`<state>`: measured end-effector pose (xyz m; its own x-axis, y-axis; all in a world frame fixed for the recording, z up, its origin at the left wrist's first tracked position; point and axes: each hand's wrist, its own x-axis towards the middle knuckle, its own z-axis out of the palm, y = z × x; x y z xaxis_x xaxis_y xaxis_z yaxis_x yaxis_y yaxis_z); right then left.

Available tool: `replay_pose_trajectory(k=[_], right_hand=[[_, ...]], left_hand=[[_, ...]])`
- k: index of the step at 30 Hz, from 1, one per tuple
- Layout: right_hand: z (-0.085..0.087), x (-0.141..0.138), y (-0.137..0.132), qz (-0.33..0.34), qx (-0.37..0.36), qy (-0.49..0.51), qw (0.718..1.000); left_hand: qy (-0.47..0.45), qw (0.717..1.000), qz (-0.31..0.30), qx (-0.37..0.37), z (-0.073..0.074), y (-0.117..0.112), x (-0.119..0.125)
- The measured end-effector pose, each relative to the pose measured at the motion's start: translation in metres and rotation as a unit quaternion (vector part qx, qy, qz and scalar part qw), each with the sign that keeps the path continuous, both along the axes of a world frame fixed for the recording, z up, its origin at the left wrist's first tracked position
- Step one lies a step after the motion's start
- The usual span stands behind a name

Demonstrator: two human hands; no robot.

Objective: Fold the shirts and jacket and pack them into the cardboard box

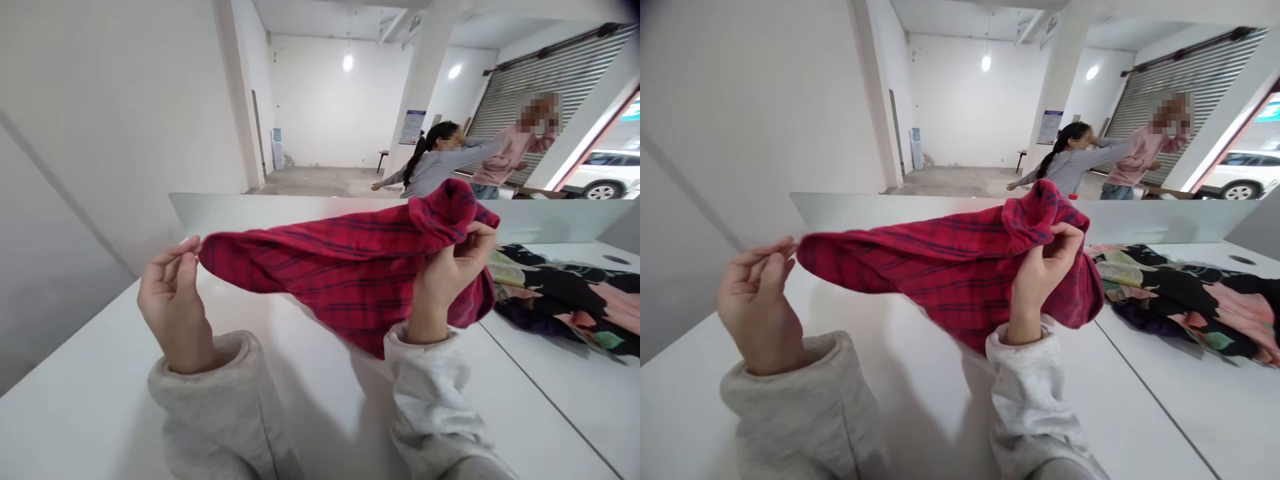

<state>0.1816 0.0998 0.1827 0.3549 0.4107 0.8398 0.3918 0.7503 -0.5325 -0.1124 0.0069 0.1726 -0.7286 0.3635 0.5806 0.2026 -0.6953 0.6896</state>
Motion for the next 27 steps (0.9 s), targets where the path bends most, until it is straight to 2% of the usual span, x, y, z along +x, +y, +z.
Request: replay_pose_trajectory(k=[1, 3, 5, 7, 8, 9, 11, 14, 17, 20, 22, 26, 27], right_hand=[[-0.001, -0.003, 0.001, -0.02, 0.024, 0.032, 0.999], [-0.001, -0.013, -0.001, 0.005, 0.035, 0.049, 0.998], [-0.001, -0.026, -0.008, 0.088, 0.004, 0.007, 0.996], [-0.001, -0.037, -0.017, 0.171, -0.034, -0.055, 0.983], [0.0, -0.041, -0.022, 0.212, -0.058, -0.101, 0.97], [0.001, -0.042, -0.025, 0.248, -0.08, -0.149, 0.954], [0.002, -0.037, -0.028, 0.286, -0.105, -0.2, 0.931], [0.003, -0.016, -0.019, 0.237, -0.094, -0.153, 0.955], [0.002, 0.005, -0.004, 0.196, -0.104, -0.173, 0.96], [0.001, 0.012, 0.001, 0.226, -0.158, -0.27, 0.923], [0.001, 0.007, -0.003, 0.278, -0.19, -0.338, 0.879], [0.006, -0.001, -0.013, 0.412, -0.188, -0.436, 0.778], [0.007, 0.0, -0.014, 0.43, -0.181, -0.445, 0.764]], left_hand=[[0.028, 0.999, 0.015, -0.026, -0.002, 0.003, -0.002], [0.124, 0.986, -0.003, -0.109, -0.004, 0.009, 0.004], [0.252, 0.948, -0.08, -0.178, -0.004, 0.016, 0.023], [0.355, 0.895, -0.182, -0.2, -0.004, 0.026, 0.05], [0.378, 0.877, -0.218, -0.2, -0.005, 0.032, 0.064], [0.378, 0.874, -0.234, -0.197, -0.007, 0.038, 0.076], [0.333, 0.898, -0.222, -0.185, -0.013, 0.049, 0.09], [0.246, 0.934, -0.209, -0.153, -0.02, 0.059, 0.086], [0.209, 0.934, -0.259, -0.129, -0.021, 0.054, 0.071], [0.241, 0.914, -0.309, -0.1, -0.013, 0.036, 0.068], [0.328, 0.87, -0.349, -0.116, -0.003, 0.022, 0.076], [0.529, 0.716, -0.415, -0.187, 0.016, 0.0, 0.097], [0.54, 0.7, -0.429, -0.184, 0.018, -0.002, 0.1]])
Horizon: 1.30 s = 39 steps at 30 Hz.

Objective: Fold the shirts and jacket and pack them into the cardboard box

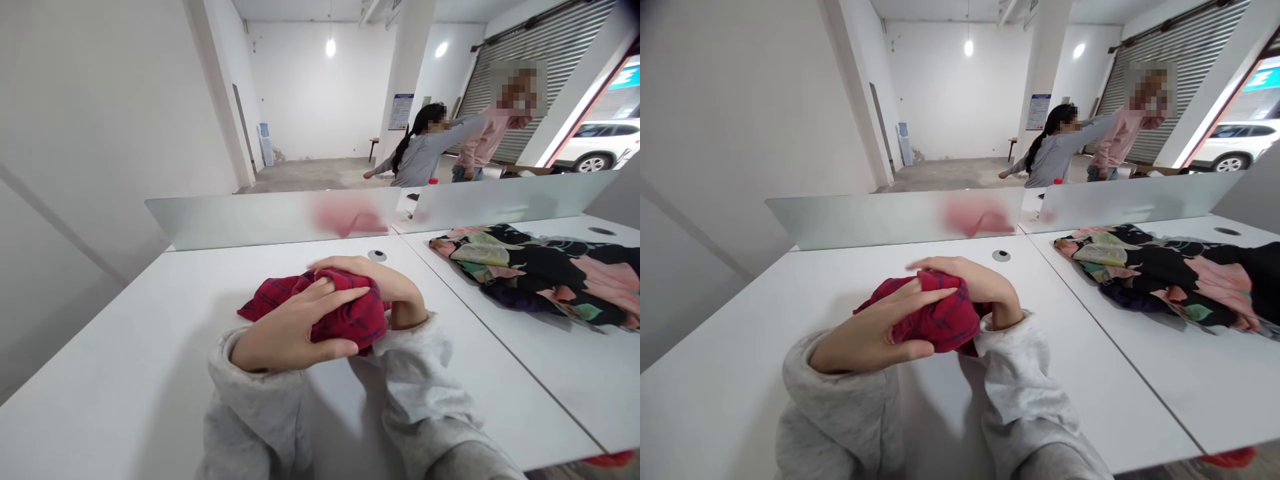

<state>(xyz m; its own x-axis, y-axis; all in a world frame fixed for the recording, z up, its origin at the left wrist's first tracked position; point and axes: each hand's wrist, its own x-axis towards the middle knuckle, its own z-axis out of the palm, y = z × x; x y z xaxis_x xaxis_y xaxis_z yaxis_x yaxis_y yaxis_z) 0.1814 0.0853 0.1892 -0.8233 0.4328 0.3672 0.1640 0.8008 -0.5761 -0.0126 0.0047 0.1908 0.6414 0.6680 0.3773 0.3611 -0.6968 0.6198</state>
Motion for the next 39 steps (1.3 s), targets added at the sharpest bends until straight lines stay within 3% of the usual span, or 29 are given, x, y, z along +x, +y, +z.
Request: replay_pose_trajectory(k=[2, 4, 7, 11, 13, 19, 21, 23, 26, 29, 31, 33, 35, 37, 39], right_hand=[[0.001, 0.005, 0.0, 0.003, 0.003, 0.006, 1.0], [0.001, 0.012, 0.002, -0.039, 0.01, 0.033, 0.999], [-0.004, 0.017, 0.008, -0.092, 0.022, 0.033, 0.995], [-0.02, 0.014, 0.028, -0.066, -0.018, -0.12, 0.99], [-0.034, 0.008, 0.042, -0.043, -0.045, -0.158, 0.985], [-0.079, -0.018, 0.08, 0.009, -0.129, -0.195, 0.972], [-0.083, -0.02, 0.085, 0.007, -0.143, -0.215, 0.966], [-0.077, -0.014, 0.084, -0.042, -0.113, -0.201, 0.972], [-0.057, 0.002, 0.074, -0.207, 0.001, -0.034, 0.978], [-0.038, 0.014, 0.06, -0.339, 0.078, 0.212, 0.913], [-0.03, 0.014, 0.053, -0.374, 0.088, 0.312, 0.869], [-0.028, 0.009, 0.049, -0.388, 0.083, 0.36, 0.844], [-0.028, -0.001, 0.047, -0.386, 0.071, 0.382, 0.837], [-0.029, -0.012, 0.045, -0.371, 0.053, 0.39, 0.841], [-0.029, -0.024, 0.041, -0.348, 0.03, 0.392, 0.851]], left_hand=[[-0.082, 0.997, 0.003, -0.001, -0.001, 0.0, 0.001], [-0.244, 0.968, 0.06, 0.001, -0.007, 0.006, -0.003], [-0.459, 0.875, 0.153, 0.029, -0.017, 0.018, -0.015], [-0.585, 0.773, 0.207, 0.132, -0.017, 0.024, -0.042], [-0.598, 0.753, 0.217, 0.168, -0.015, 0.022, -0.055], [-0.605, 0.74, 0.236, 0.175, -0.015, 0.017, -0.068], [-0.605, 0.734, 0.245, 0.19, -0.016, 0.018, -0.068], [-0.595, 0.726, 0.273, 0.212, -0.016, 0.02, -0.071], [-0.572, 0.709, 0.337, 0.235, -0.02, 0.023, -0.082], [-0.54, 0.719, 0.401, 0.176, -0.028, 0.03, -0.097], [-0.5, 0.703, 0.489, 0.131, -0.033, 0.035, -0.102], [-0.46, 0.688, 0.551, 0.11, -0.034, 0.039, -0.1], [-0.429, 0.732, 0.524, 0.077, -0.031, 0.039, -0.089], [-0.374, 0.825, 0.424, 0.016, -0.026, 0.036, -0.071], [-0.239, 0.927, 0.277, -0.078, -0.024, 0.033, -0.047]])
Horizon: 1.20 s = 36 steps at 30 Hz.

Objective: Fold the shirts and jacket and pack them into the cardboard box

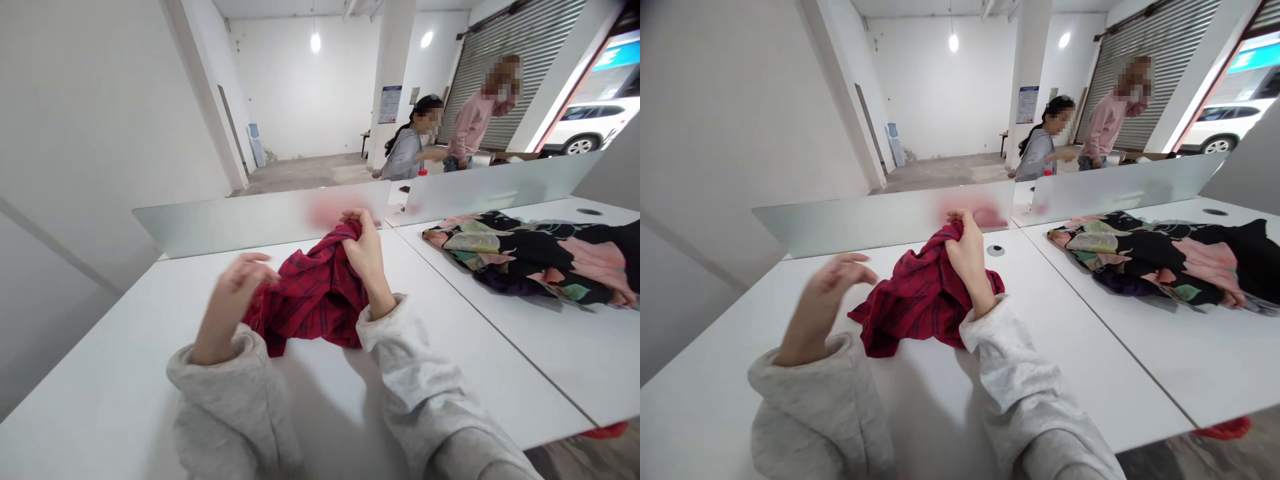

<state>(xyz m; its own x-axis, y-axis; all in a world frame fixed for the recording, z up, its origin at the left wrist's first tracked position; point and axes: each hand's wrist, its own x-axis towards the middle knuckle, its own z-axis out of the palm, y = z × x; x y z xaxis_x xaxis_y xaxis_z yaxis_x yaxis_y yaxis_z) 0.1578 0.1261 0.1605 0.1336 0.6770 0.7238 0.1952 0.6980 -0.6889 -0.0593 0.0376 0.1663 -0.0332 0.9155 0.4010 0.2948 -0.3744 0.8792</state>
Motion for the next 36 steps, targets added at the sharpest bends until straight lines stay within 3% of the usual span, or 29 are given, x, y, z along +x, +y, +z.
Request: replay_pose_trajectory(k=[2, 3, 4, 5, 7, 10, 12, 14, 16, 19, 23, 25, 27, 29, 32, 36], right_hand=[[0.0, -0.01, -0.005, 0.052, -0.021, -0.001, 0.998], [0.001, -0.014, -0.009, 0.085, -0.038, -0.005, 0.996], [0.001, -0.017, -0.012, 0.118, -0.057, -0.011, 0.991], [0.002, -0.02, -0.015, 0.149, -0.078, -0.017, 0.986], [0.003, -0.022, -0.021, 0.212, -0.113, -0.03, 0.97], [0.007, -0.021, -0.029, 0.318, -0.121, -0.056, 0.939], [0.011, -0.018, -0.032, 0.38, -0.108, -0.077, 0.915], [0.013, -0.014, -0.034, 0.397, -0.1, -0.089, 0.908], [0.014, -0.009, -0.034, 0.362, -0.093, -0.096, 0.923], [0.015, -0.001, -0.031, 0.298, -0.061, -0.147, 0.941], [0.016, 0.001, -0.031, 0.279, 0.021, -0.286, 0.917], [0.016, -0.002, -0.03, 0.251, 0.039, -0.318, 0.914], [0.015, -0.004, -0.027, 0.199, 0.034, -0.294, 0.934], [0.015, -0.003, -0.024, 0.127, 0.032, -0.237, 0.963], [0.017, 0.005, -0.024, 0.021, 0.061, -0.174, 0.983], [0.021, 0.019, -0.038, -0.062, 0.116, -0.143, 0.981]], left_hand=[[0.147, 0.97, -0.176, -0.08, -0.006, 0.001, 0.027], [0.209, 0.948, -0.219, -0.098, -0.012, 0.003, 0.041], [0.255, 0.937, -0.218, -0.1, -0.018, 0.006, 0.054], [0.286, 0.937, -0.177, -0.09, -0.025, 0.011, 0.065], [0.307, 0.949, -0.04, -0.055, -0.037, 0.022, 0.083], [0.245, 0.961, 0.127, 0.021, -0.047, 0.039, 0.088], [0.157, 0.973, 0.145, 0.086, -0.048, 0.047, 0.079], [0.045, 0.986, 0.111, 0.118, -0.048, 0.051, 0.066], [-0.084, 0.99, 0.066, 0.09, -0.047, 0.052, 0.057], [-0.228, 0.973, 0.029, 0.006, -0.046, 0.05, 0.05], [-0.242, 0.97, 0.037, -0.008, -0.04, 0.04, 0.05], [-0.192, 0.981, 0.019, 0.013, -0.032, 0.031, 0.05], [-0.085, 0.996, -0.003, 0.027, -0.022, 0.022, 0.047], [0.057, 0.997, 0.03, 0.03, -0.012, 0.014, 0.042], [0.241, 0.959, 0.139, 0.052, -0.002, 0.006, 0.038], [0.364, 0.896, 0.228, 0.114, 0.001, -0.003, 0.041]])
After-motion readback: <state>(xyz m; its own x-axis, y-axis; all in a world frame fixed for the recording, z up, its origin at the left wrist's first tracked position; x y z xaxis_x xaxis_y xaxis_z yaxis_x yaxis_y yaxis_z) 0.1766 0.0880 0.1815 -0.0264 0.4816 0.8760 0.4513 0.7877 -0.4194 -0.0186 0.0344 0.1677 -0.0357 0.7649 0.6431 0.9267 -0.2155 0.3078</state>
